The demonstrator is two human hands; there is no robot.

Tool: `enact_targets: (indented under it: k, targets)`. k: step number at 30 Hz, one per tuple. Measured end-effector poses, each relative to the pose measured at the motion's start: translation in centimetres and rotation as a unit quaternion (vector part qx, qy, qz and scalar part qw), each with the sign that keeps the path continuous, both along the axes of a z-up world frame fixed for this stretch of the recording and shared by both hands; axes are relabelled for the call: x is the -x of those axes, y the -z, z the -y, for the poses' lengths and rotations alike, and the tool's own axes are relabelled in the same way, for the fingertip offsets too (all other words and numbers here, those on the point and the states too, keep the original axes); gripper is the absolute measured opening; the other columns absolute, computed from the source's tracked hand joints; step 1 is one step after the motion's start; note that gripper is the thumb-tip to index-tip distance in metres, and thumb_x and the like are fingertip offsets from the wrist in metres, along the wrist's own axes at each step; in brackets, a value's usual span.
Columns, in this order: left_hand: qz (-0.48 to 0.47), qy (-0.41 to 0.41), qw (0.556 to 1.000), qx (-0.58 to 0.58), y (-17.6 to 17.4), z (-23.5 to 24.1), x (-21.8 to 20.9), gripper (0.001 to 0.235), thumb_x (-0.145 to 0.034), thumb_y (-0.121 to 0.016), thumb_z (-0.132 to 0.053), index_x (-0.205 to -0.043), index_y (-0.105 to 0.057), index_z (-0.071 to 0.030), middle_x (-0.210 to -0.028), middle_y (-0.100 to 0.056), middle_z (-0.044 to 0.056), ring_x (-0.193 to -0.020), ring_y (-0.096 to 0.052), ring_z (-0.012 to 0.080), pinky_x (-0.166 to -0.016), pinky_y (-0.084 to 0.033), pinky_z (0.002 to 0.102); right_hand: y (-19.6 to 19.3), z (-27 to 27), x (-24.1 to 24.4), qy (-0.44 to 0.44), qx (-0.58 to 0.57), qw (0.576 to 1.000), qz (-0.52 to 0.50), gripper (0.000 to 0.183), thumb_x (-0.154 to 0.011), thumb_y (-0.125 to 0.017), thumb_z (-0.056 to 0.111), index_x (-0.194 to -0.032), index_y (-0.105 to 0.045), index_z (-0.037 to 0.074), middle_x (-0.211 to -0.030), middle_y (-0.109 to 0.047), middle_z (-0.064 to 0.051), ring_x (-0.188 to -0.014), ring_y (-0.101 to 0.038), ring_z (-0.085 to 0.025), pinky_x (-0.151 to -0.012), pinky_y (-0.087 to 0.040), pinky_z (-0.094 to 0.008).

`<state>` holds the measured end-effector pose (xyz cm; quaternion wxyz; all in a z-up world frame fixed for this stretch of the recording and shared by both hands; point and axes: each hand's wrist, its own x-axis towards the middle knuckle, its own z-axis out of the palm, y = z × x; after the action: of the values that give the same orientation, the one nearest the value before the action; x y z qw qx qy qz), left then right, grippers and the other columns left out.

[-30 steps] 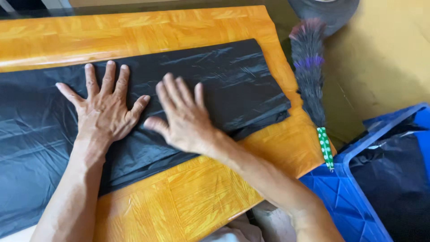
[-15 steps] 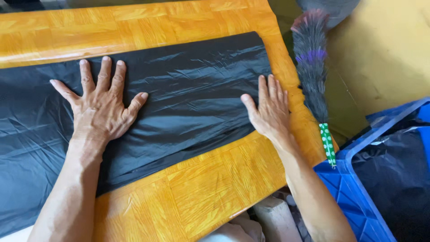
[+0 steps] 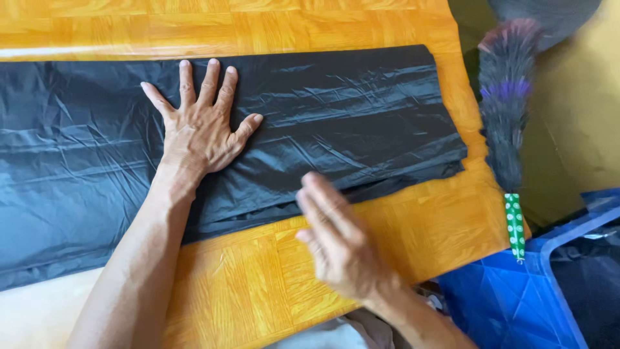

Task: The person folds a large black tarp on a wooden table, smoothing it out and rolling it into a compact bundle. They then place the folded tarp into a small black drawstring bag and secure it.

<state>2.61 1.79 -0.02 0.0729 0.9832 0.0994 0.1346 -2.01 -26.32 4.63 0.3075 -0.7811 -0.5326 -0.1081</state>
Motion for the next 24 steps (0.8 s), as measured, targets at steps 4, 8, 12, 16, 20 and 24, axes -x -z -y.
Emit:
enact_targets:
  k: [4, 8, 12, 16, 20, 24]
  targets:
    - [0.021, 0.011, 1.000, -0.004, 0.2, -0.1, 0.1, 0.083, -0.099, -0.034, -0.069, -0.160, -0.040, -0.013, -0.164, -0.036, 0.011, -0.150, -0.021, 0.0440, -0.097, -0.009, 0.091, 2.4, -0.6, 1.9, 0.001, 0.162, 0.987, 0.019, 0.064, -0.102, -0.058, 0.037, -0.148, -0.044, -0.006, -0.158, -0.041, -0.027, -0.146, -0.043, -0.041, -0.122, -0.032, -0.051]
    - [0.034, 0.021, 0.999, -0.007, 0.6, 0.0, 0.1, 0.084, -0.101, -0.034, -0.070, -0.160, -0.041, -0.011, -0.165, -0.037, 0.013, -0.150, -0.020, 0.0450, -0.096, -0.008, 0.091, 3.8, 4.2, -0.8, 0.131, 0.157, 0.979, -0.022, 0.068, -0.105, -0.046, 0.042, -0.149, -0.040, -0.008, -0.159, -0.036, -0.030, -0.149, -0.036, -0.044, -0.124, -0.028, -0.049]
    - [0.041, 0.001, 0.999, -0.005, 1.6, -0.3, -0.1, 0.085, -0.098, -0.033, -0.073, -0.160, -0.039, -0.015, -0.166, -0.034, 0.010, -0.152, -0.018, 0.0445, -0.099, -0.003, 0.090, 1.3, 8.4, -3.3, 0.271, 0.195, 0.935, -0.117, 0.051, -0.104, -0.043, 0.036, -0.130, -0.065, -0.002, -0.138, -0.064, -0.017, -0.134, -0.057, -0.025, -0.113, -0.039, -0.037]
    - [0.028, -0.018, 0.999, -0.009, 1.1, -0.3, 0.0, 0.085, -0.097, -0.031, -0.073, -0.159, -0.038, -0.016, -0.166, -0.033, 0.009, -0.152, -0.019, 0.0441, -0.100, -0.005, 0.089, -4.4, 1.8, -3.9, 0.205, 0.118, 0.972, -0.002, 0.044, -0.105, -0.048, 0.023, -0.137, -0.061, -0.005, -0.137, -0.065, -0.022, -0.125, -0.062, -0.036, -0.105, -0.047, -0.044]
    - [0.036, -0.018, 0.999, -0.007, 2.7, -0.8, -0.5, 0.072, -0.101, -0.026, -0.061, -0.159, -0.037, -0.020, -0.166, -0.032, 0.006, -0.153, -0.016, 0.0418, -0.102, -0.002, 0.088, -1.4, -10.1, -9.5, 0.046, 0.063, 0.997, 0.014, 0.063, -0.108, -0.036, 0.044, -0.152, -0.043, -0.002, -0.163, -0.034, -0.022, -0.152, -0.033, -0.037, -0.123, -0.019, -0.062]
    - [-0.043, -0.024, 0.998, 0.039, 0.0, 0.0, 0.4, 0.071, -0.097, -0.032, -0.042, -0.164, -0.024, -0.019, -0.170, -0.024, 0.010, -0.155, -0.012, 0.0479, -0.106, 0.003, 0.089, 4.2, -19.6, -14.5, 0.091, 0.195, 0.967, -0.136, 0.086, -0.105, -0.013, 0.067, -0.160, -0.026, 0.002, -0.169, -0.016, -0.022, -0.157, -0.009, -0.041, -0.117, 0.002, -0.076]
